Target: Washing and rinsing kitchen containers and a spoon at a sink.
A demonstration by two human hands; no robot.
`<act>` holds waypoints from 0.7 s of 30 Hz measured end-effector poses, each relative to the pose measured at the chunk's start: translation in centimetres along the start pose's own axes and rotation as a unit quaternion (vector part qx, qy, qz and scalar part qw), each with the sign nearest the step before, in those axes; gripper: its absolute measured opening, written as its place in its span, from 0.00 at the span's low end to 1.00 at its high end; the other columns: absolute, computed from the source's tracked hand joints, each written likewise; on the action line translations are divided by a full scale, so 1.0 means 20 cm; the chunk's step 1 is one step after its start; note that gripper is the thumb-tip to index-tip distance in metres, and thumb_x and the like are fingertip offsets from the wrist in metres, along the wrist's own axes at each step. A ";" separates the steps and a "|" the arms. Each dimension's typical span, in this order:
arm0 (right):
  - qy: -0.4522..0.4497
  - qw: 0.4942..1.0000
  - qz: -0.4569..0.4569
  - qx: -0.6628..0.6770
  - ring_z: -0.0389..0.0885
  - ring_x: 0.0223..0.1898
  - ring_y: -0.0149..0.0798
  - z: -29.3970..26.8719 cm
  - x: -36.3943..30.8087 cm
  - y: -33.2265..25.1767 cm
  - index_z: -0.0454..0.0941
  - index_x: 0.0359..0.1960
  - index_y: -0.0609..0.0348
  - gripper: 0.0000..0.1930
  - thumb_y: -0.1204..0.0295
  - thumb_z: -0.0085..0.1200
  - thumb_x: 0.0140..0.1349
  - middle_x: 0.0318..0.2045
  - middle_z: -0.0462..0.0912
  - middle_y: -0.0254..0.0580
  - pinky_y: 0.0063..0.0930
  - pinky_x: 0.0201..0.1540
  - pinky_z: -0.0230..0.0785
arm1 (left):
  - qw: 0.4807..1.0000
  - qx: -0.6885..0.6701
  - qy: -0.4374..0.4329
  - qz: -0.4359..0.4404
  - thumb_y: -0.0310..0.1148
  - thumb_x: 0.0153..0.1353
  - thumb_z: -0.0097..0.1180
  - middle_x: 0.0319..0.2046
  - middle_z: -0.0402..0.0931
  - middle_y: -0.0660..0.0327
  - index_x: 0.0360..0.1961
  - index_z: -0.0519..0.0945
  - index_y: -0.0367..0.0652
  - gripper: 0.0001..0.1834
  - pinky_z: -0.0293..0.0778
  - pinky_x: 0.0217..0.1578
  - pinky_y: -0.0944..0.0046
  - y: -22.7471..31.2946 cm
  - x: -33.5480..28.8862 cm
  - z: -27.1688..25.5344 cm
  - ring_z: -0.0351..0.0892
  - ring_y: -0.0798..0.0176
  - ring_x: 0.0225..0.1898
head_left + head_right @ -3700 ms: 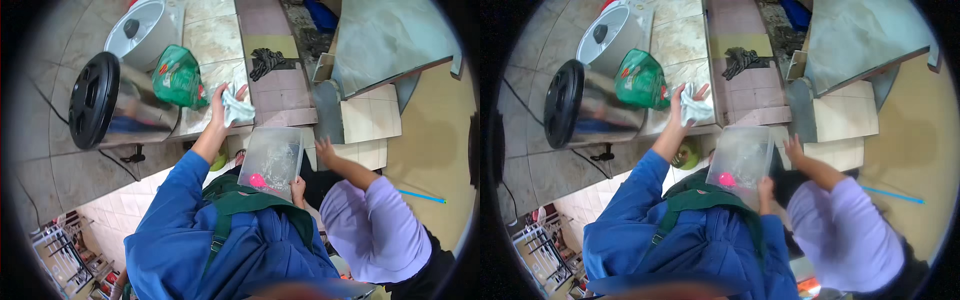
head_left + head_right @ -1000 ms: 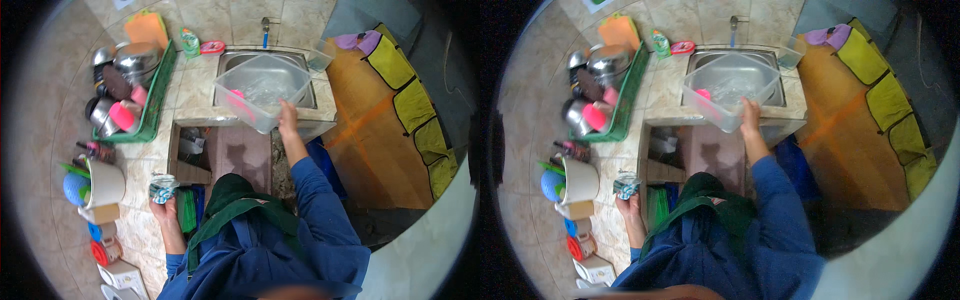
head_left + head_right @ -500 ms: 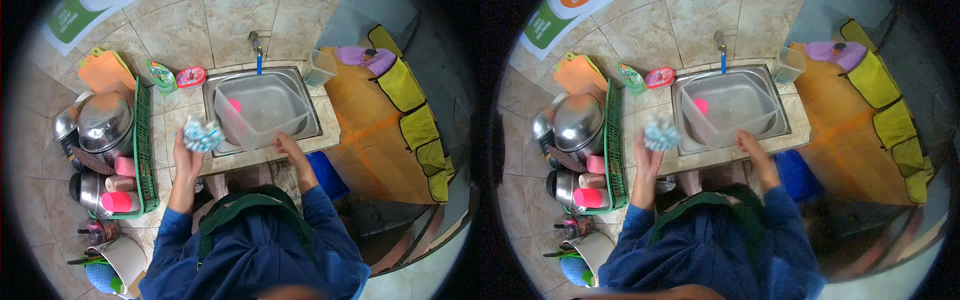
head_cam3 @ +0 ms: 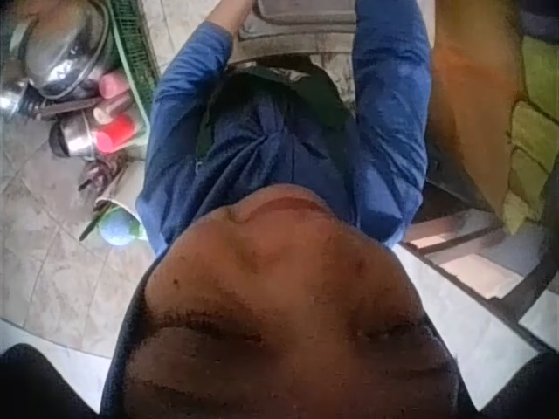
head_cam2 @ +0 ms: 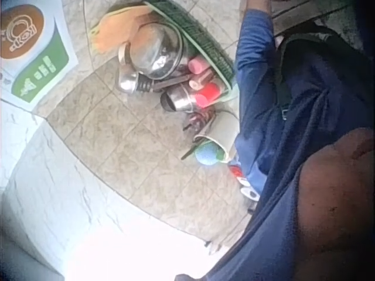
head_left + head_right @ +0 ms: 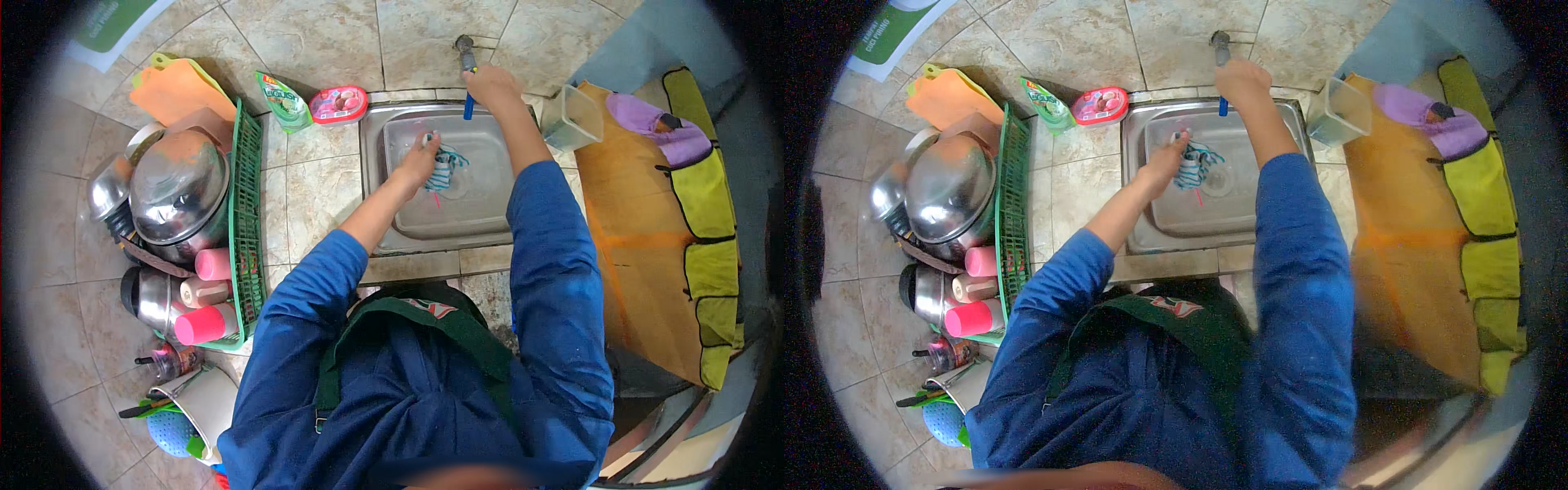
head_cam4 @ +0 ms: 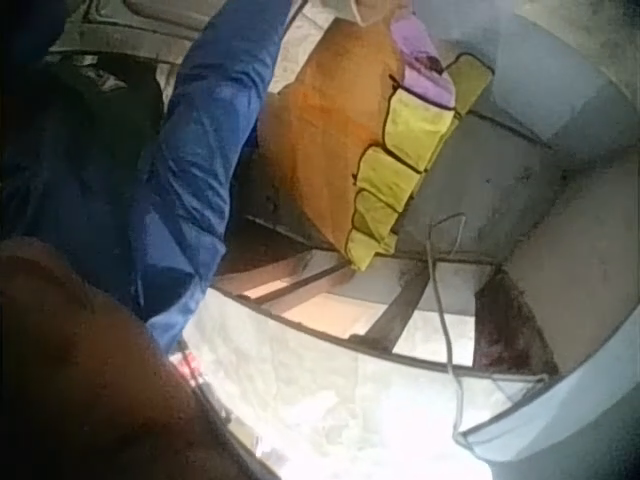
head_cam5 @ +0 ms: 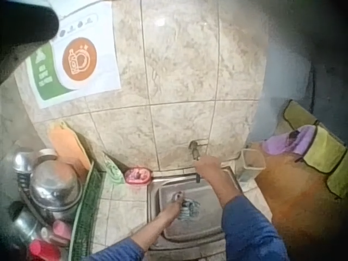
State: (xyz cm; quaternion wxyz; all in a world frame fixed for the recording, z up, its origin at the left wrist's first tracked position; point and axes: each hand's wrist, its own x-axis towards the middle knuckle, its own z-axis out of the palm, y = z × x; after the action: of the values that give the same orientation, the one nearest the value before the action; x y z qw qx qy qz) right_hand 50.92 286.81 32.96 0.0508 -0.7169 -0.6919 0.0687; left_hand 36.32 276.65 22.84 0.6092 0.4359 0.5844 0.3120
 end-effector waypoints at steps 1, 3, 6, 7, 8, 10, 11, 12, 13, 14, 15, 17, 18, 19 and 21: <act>-0.003 1.000 -0.003 0.003 0.78 0.43 0.52 0.01 0.04 0.02 0.78 0.40 0.59 0.20 0.58 0.40 0.59 0.40 0.79 0.56 0.41 0.46 0.68 | 0.998 0.051 0.014 0.030 0.54 0.64 0.38 0.49 0.71 0.49 0.59 0.60 0.35 0.34 0.63 0.51 0.59 0.01 0.03 0.03 0.70 0.56 0.49; -0.010 1.000 -0.005 -0.012 0.79 0.42 0.50 0.04 0.12 0.07 0.80 0.37 0.60 0.17 0.64 0.41 0.57 0.41 0.79 0.55 0.39 0.44 0.69 | 0.996 0.086 0.004 0.037 0.53 0.64 0.37 0.50 0.69 0.45 0.58 0.61 0.35 0.33 0.62 0.53 0.58 -0.01 0.17 0.06 0.68 0.51 0.52; 0.004 1.000 -0.025 -0.006 0.79 0.42 0.50 0.08 0.21 0.17 0.80 0.36 0.60 0.15 0.68 0.42 0.55 0.39 0.80 0.52 0.38 0.42 0.70 | 0.973 0.221 -0.026 0.055 0.50 0.64 0.35 0.50 0.69 0.39 0.55 0.65 0.34 0.29 0.62 0.53 0.54 0.07 0.37 0.13 0.68 0.43 0.53; 0.002 1.000 -0.028 -0.003 0.79 0.42 0.50 0.07 0.23 0.20 0.80 0.36 0.60 0.15 0.68 0.42 0.55 0.39 0.80 0.52 0.38 0.42 0.70 | 0.946 0.317 -0.035 0.066 0.48 0.64 0.35 0.48 0.70 0.38 0.52 0.69 0.34 0.28 0.63 0.52 0.52 0.10 0.44 0.15 0.69 0.40 0.50; 0.011 0.998 -0.057 -0.022 0.80 0.41 0.50 0.07 0.25 0.24 0.80 0.36 0.60 0.15 0.68 0.42 0.55 0.37 0.81 0.51 0.39 0.41 0.70 | 0.945 0.319 -0.033 0.063 0.48 0.64 0.35 0.48 0.70 0.38 0.52 0.69 0.34 0.28 0.63 0.52 0.52 0.12 0.50 0.17 0.69 0.40 0.50; 0.017 0.995 -0.088 -0.037 0.80 0.40 0.50 0.06 0.29 0.30 0.79 0.36 0.59 0.14 0.68 0.42 0.55 0.36 0.81 0.50 0.39 0.41 0.71 | 0.792 0.566 -0.136 0.186 0.48 0.64 0.35 0.43 0.72 0.37 0.47 0.73 0.34 0.27 0.66 0.48 0.48 0.14 0.61 0.22 0.71 0.36 0.45; 0.016 0.993 -0.113 -0.034 0.80 0.38 0.52 0.05 0.30 0.33 0.76 0.37 0.60 0.14 0.69 0.39 0.56 0.34 0.81 0.53 0.43 0.40 0.70 | 0.791 0.568 -0.135 0.182 0.48 0.64 0.35 0.43 0.72 0.37 0.47 0.73 0.34 0.27 0.66 0.48 0.48 0.14 0.65 0.25 0.71 0.36 0.45; 0.014 0.991 -0.132 -0.034 0.80 0.37 0.55 0.05 0.32 0.38 0.72 0.37 0.61 0.13 0.69 0.37 0.57 0.32 0.80 0.56 0.46 0.39 0.70 | 0.786 0.578 -0.125 0.182 0.49 0.64 0.34 0.41 0.73 0.38 0.45 0.74 0.34 0.28 0.67 0.47 0.48 0.16 0.67 0.31 0.72 0.36 0.44; 0.012 0.991 -0.128 -0.032 0.80 0.37 0.55 0.05 0.34 0.43 0.72 0.37 0.61 0.13 0.69 0.37 0.57 0.32 0.80 0.56 0.46 0.39 0.70 | 0.780 0.587 -0.116 0.182 0.50 0.64 0.34 0.39 0.74 0.38 0.43 0.75 0.33 0.28 0.68 0.45 0.48 0.19 0.68 0.37 0.73 0.37 0.42; 0.026 0.988 -0.147 -0.031 0.80 0.35 0.54 0.05 0.35 0.47 0.72 0.37 0.61 0.12 0.69 0.37 0.58 0.31 0.80 0.55 0.46 0.38 0.70 | 0.779 0.589 -0.120 0.182 0.50 0.64 0.34 0.39 0.74 0.38 0.43 0.75 0.33 0.28 0.68 0.45 0.48 0.18 0.74 0.42 0.73 0.37 0.42; 0.042 0.983 -0.177 -0.025 0.80 0.34 0.54 0.04 0.36 0.47 0.71 0.37 0.60 0.12 0.69 0.37 0.58 0.31 0.80 0.55 0.46 0.37 0.70 | 0.795 0.579 -0.087 0.160 0.51 0.64 0.33 0.39 0.74 0.39 0.41 0.76 0.33 0.29 0.68 0.45 0.49 0.13 0.81 0.42 0.73 0.38 0.43; 0.044 0.983 -0.179 -0.004 0.80 0.34 0.53 0.06 0.40 0.57 0.71 0.38 0.59 0.12 0.67 0.37 0.60 0.30 0.80 0.54 0.46 0.36 0.70 | 0.806 0.571 -0.068 0.141 0.51 0.64 0.33 0.39 0.74 0.40 0.39 0.77 0.33 0.30 0.69 0.45 0.50 0.13 0.87 0.53 0.73 0.39 0.43; 0.047 0.982 -0.182 0.013 0.80 0.33 0.53 0.07 0.40 0.62 0.71 0.39 0.57 0.13 0.65 0.38 0.61 0.30 0.80 0.53 0.46 0.36 0.69 | 0.837 0.535 -0.073 0.090 0.52 0.64 0.32 0.39 0.75 0.40 0.37 0.77 0.33 0.31 0.69 0.45 0.50 0.17 0.86 0.60 0.73 0.40 0.43; 0.045 0.983 -0.176 0.014 0.80 0.33 0.53 0.09 0.39 0.67 0.71 0.39 0.57 0.13 0.65 0.38 0.61 0.30 0.80 0.53 0.46 0.36 0.69 | 0.863 0.498 -0.077 0.038 0.52 0.64 0.32 0.39 0.75 0.41 0.36 0.78 0.32 0.31 0.69 0.45 0.50 0.20 0.86 0.66 0.73 0.40 0.44; 0.126 0.974 -0.128 0.139 0.80 0.30 0.53 0.12 0.31 0.73 0.71 0.42 0.53 0.14 0.60 0.40 0.63 0.28 0.80 0.52 0.44 0.34 0.69 | 0.859 0.504 -0.073 0.056 0.52 0.63 0.34 0.38 0.75 0.41 0.35 0.78 0.33 0.30 0.69 0.45 0.51 0.10 0.96 0.70 0.73 0.40 0.44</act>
State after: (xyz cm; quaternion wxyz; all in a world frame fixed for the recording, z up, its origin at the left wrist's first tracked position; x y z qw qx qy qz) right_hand 65.06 292.34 27.99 0.2446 -0.6115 -0.7496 0.0663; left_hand 52.78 292.15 15.26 0.3290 0.7367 0.5903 -0.0240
